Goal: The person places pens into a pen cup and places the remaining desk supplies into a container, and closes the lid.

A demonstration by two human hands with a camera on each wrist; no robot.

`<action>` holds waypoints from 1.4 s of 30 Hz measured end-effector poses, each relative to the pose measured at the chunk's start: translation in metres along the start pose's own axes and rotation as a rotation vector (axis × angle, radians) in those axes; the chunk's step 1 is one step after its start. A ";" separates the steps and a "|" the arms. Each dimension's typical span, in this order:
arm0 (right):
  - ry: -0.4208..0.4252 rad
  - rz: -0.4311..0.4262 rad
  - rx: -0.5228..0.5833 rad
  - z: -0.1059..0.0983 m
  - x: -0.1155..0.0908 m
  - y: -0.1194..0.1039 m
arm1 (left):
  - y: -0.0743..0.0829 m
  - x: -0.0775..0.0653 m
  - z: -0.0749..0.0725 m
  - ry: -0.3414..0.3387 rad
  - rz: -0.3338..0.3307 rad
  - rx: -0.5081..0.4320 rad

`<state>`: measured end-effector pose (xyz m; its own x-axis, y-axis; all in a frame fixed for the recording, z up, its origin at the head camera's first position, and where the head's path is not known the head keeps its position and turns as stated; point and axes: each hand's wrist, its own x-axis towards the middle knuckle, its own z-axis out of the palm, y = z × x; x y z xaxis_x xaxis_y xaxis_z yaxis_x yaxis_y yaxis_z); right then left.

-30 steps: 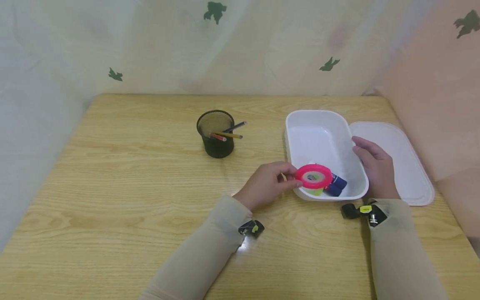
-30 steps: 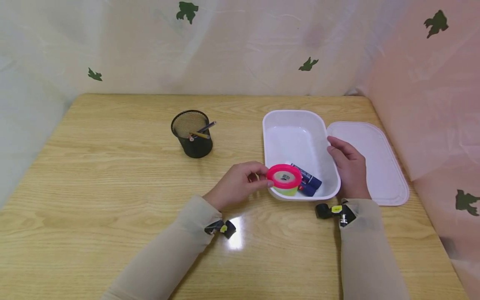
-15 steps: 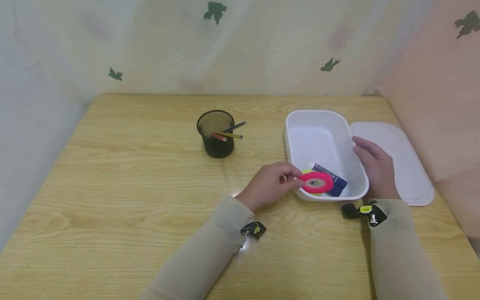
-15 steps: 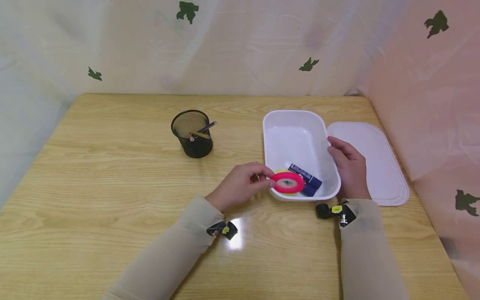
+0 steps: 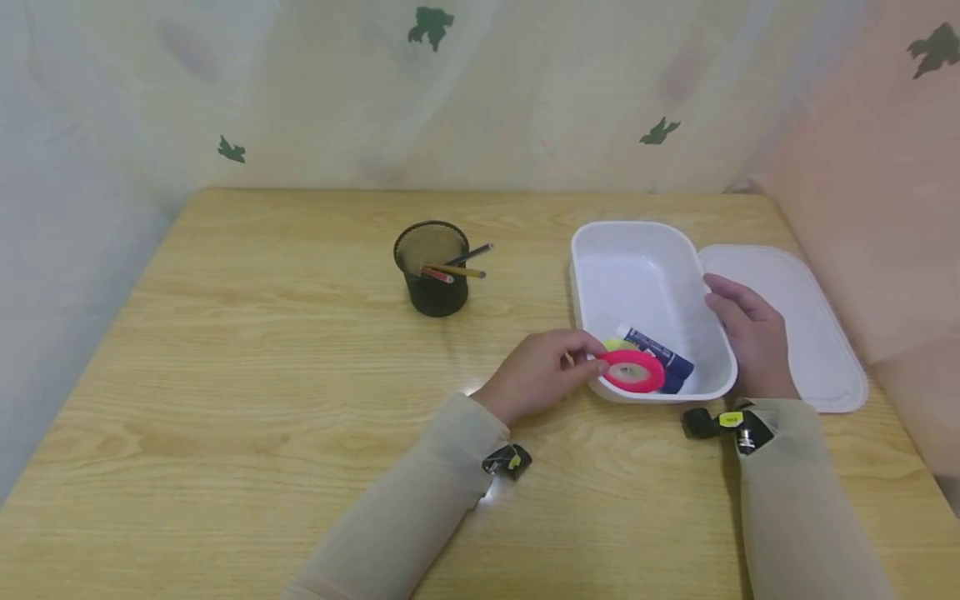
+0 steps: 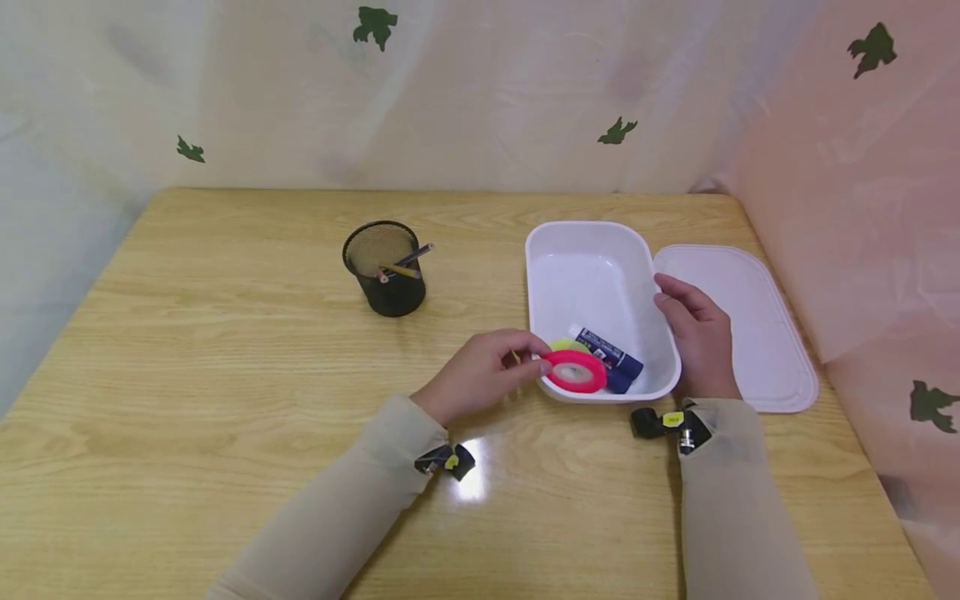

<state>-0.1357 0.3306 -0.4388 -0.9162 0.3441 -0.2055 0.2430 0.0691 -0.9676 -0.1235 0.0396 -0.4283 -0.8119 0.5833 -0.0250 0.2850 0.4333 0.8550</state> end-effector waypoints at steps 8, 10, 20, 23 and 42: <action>0.002 -0.004 -0.016 -0.001 0.001 0.000 | 0.000 0.002 0.001 -0.007 0.035 0.032; -0.001 -0.003 -0.019 -0.001 0.001 0.000 | 0.000 0.001 0.001 -0.005 0.040 0.037; -0.008 -0.009 0.004 -0.001 0.000 -0.001 | -0.003 0.001 0.000 -0.009 0.039 0.039; -0.007 -0.010 0.010 0.000 0.000 0.000 | -0.003 0.001 0.000 -0.001 0.002 -0.014; 0.001 -0.006 0.028 -0.002 0.000 0.001 | -0.004 0.001 0.001 0.023 -0.108 -0.069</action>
<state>-0.1350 0.3328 -0.4392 -0.9175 0.3442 -0.1993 0.2283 0.0454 -0.9725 -0.1251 0.0397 -0.4320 -0.8476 0.5195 -0.1080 0.1599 0.4442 0.8815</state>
